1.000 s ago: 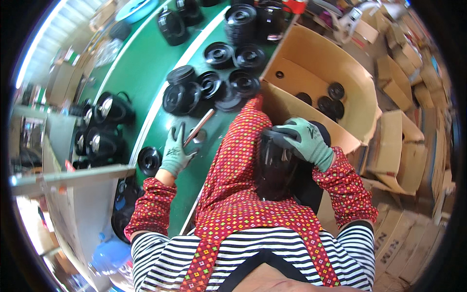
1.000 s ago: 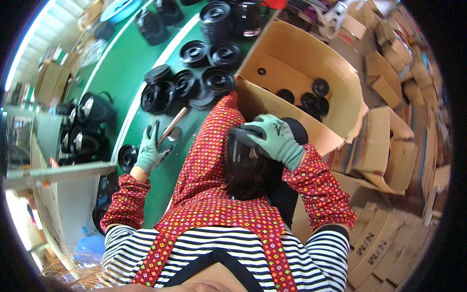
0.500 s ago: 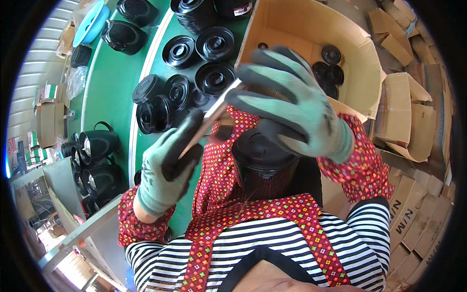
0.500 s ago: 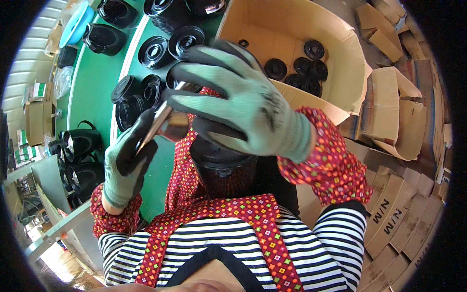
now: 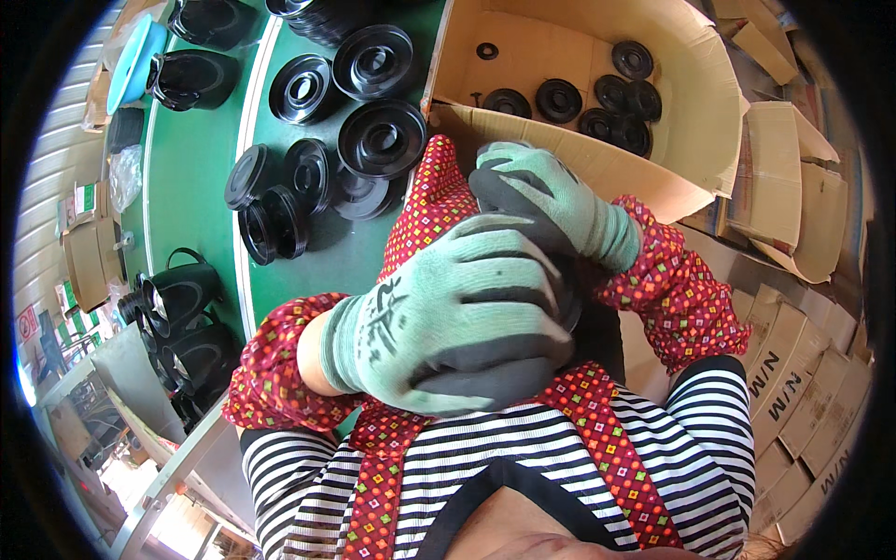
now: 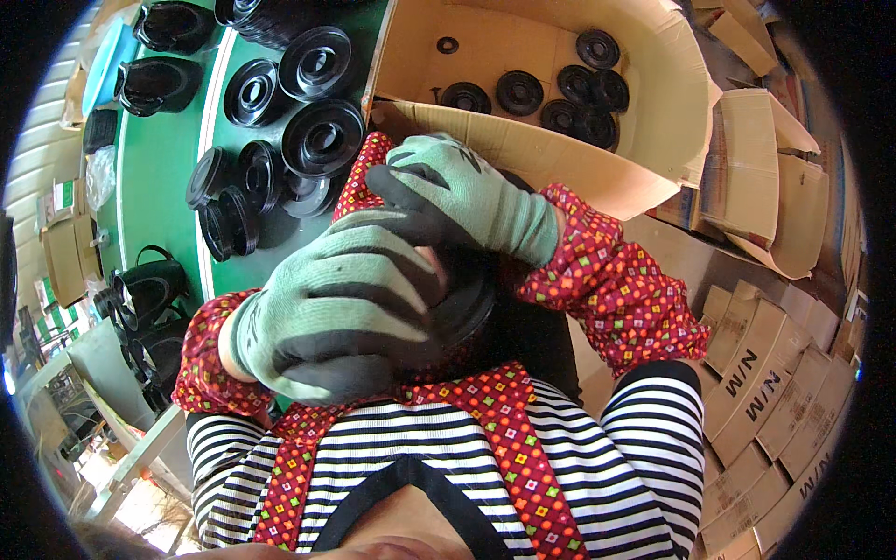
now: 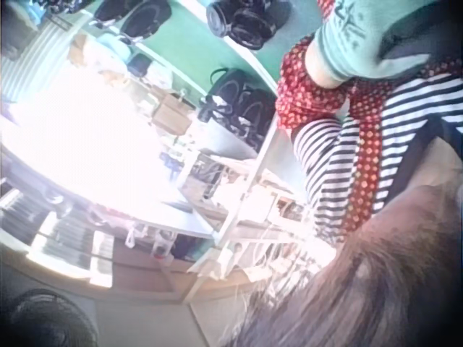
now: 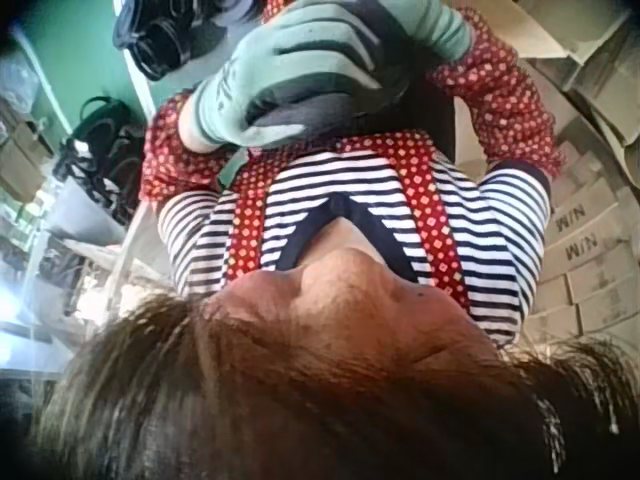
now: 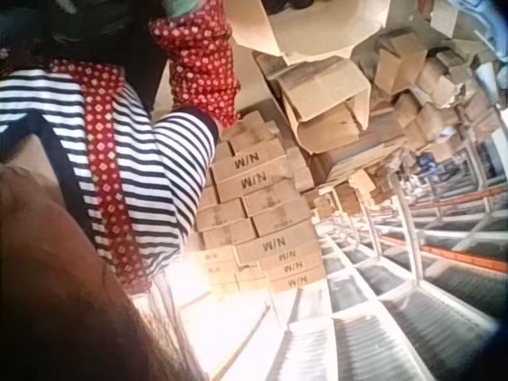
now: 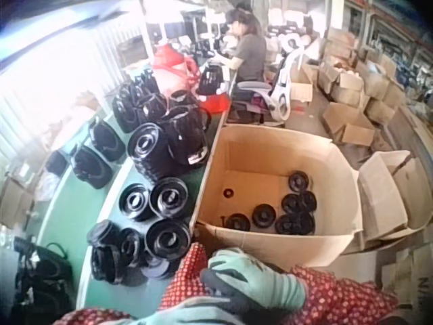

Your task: The person repeatedly picks up black kettle bodies and small black circular parts from a green table and a cardboard box, then presses the parts into the kettle openings by hand. The person places the assembled kettles back on the table and continues the cycle with additional units.

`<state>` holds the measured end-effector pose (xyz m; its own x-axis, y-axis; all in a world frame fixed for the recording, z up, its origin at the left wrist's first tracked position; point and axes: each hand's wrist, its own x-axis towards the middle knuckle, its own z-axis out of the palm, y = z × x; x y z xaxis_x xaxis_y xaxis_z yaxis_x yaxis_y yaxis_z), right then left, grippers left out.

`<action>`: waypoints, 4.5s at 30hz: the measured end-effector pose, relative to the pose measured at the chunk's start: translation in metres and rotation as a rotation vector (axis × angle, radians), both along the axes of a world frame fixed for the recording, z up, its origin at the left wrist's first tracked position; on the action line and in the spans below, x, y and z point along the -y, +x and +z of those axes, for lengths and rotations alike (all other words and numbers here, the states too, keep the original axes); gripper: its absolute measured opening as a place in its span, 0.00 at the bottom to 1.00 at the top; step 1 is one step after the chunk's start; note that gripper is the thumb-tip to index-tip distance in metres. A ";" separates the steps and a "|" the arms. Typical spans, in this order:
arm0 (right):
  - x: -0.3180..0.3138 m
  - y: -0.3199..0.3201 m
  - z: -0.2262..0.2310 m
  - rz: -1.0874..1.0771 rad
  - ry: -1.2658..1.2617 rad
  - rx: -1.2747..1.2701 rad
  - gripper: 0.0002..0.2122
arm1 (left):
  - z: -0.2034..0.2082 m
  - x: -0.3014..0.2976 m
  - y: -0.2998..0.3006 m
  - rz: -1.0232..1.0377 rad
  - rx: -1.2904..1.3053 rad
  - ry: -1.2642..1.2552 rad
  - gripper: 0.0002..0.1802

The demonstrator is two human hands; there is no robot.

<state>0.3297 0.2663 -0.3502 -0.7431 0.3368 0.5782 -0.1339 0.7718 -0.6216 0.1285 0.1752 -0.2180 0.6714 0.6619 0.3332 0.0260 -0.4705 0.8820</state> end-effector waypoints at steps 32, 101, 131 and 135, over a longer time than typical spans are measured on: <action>-0.012 0.014 0.068 0.102 -0.202 0.281 0.27 | 0.079 0.006 0.006 0.471 -0.474 -0.286 0.37; -0.007 -0.068 0.017 0.836 -0.952 -0.338 0.14 | -0.015 -0.022 0.095 0.220 -0.491 0.044 0.22; 0.031 0.017 0.217 -0.149 0.247 0.674 0.19 | -0.094 0.107 -0.075 1.126 -0.940 -0.071 0.16; 0.067 0.010 0.236 -0.110 0.297 0.749 0.23 | -0.168 0.182 -0.102 1.190 -1.083 -0.211 0.16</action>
<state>0.3395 0.1995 -0.1142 -0.9398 0.3412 0.0173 0.3227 0.9032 -0.2829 0.0268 -0.0066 -0.3860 -0.3792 0.9210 -0.0892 0.8861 0.3892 0.2517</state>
